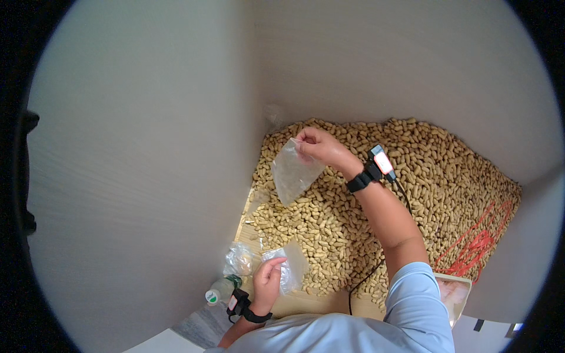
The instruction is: The person scoops peanuts by hand from a large pile and places them into small clear plastic bags. The filled bags are then set aside in a nearby container. The process is repeated continuously throughout the clip.
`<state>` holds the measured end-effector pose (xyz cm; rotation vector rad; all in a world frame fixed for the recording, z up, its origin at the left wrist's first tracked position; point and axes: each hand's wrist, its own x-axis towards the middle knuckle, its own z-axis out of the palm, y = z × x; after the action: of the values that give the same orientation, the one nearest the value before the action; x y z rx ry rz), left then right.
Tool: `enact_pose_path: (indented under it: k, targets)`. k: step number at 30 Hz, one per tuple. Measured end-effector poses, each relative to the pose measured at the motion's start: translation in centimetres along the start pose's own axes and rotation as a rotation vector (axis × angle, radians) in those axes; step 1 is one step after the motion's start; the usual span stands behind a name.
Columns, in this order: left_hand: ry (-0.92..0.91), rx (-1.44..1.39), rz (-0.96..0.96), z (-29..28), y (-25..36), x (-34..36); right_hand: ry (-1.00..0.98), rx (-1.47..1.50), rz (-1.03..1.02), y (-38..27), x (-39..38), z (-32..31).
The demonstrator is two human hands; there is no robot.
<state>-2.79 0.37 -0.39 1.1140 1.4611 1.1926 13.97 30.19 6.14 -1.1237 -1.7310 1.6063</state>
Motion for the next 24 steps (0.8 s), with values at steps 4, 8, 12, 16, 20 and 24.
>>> enact_pose_path:
  k: [4,8,12,16,20,24]
  targets:
    - [-0.016,-0.009,-0.014,0.5,0.9,-0.1,0.125,-0.447,-0.116,-0.2,-2.4,0.1]
    - [0.051,0.016,0.029,0.8,1.4,0.1,0.475,-0.987,-0.538,-0.5,-3.2,0.1]
    - [0.167,-0.122,0.019,1.1,1.6,0.7,0.432,-0.993,-0.6,-1.9,-5.6,3.5]
    - [0.167,-0.692,-0.053,1.6,1.3,1.5,-0.189,-0.618,-0.46,-1.2,-10.5,11.0]
    - [0.322,-0.76,-0.152,1.5,0.5,2.4,-0.684,-0.225,-0.198,-0.2,-9.2,12.0]
    - [0.406,-0.743,-0.244,1.2,0.2,2.5,-0.18,-0.33,-0.227,0.0,1.4,7.4]
